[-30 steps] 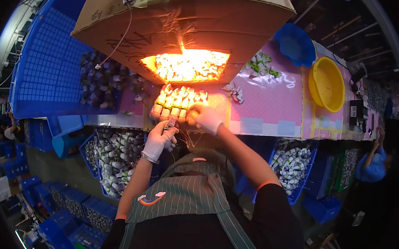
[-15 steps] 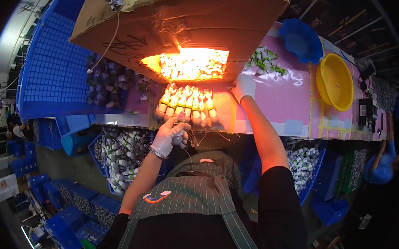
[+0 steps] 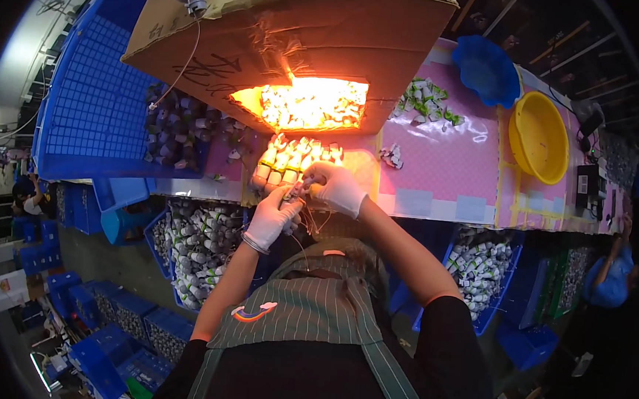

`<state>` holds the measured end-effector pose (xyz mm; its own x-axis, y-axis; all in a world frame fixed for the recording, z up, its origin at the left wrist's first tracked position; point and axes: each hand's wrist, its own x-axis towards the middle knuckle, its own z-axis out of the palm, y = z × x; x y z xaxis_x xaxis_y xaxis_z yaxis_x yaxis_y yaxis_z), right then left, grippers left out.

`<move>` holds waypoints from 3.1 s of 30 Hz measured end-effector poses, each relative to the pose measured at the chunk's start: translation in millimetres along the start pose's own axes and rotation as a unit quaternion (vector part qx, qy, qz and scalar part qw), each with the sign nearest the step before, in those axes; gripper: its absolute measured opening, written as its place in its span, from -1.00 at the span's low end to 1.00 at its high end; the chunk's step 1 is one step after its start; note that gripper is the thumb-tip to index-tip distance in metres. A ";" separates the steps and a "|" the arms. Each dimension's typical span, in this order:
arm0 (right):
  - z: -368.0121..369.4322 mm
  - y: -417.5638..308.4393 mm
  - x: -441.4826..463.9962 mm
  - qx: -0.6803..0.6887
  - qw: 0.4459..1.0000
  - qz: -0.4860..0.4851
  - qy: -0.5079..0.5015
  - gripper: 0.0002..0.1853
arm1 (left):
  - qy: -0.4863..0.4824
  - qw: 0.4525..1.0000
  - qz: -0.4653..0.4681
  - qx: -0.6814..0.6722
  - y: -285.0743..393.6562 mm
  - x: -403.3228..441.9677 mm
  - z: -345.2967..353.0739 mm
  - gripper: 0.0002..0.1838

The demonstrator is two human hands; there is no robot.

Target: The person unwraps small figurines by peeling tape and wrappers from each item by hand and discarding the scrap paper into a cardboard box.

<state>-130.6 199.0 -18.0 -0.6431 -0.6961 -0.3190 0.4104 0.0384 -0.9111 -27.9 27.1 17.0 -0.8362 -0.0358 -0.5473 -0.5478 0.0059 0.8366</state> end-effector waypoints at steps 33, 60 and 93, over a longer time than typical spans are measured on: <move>-68.7 31.6 6.7 -0.013 0.981 -0.034 0.192 -0.71 | 0.001 0.997 -0.013 -0.073 3.9 20.4 19.8 -0.72; -12.8 -15.4 -21.7 0.094 0.989 0.048 0.102 -0.63 | 0.004 0.996 0.024 -0.083 5.6 21.6 20.4 -0.53; 23.6 -43.4 -8.7 0.073 0.963 0.223 -0.134 -0.61 | 0.110 0.758 0.335 0.549 33.3 -27.3 -38.5 -0.77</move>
<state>-127.5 186.5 30.5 -0.2002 -0.7941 -0.5739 0.7065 0.2889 -0.6461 -22.3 -10.2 60.8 -0.9780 0.1779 0.1088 0.2045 0.9202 0.3337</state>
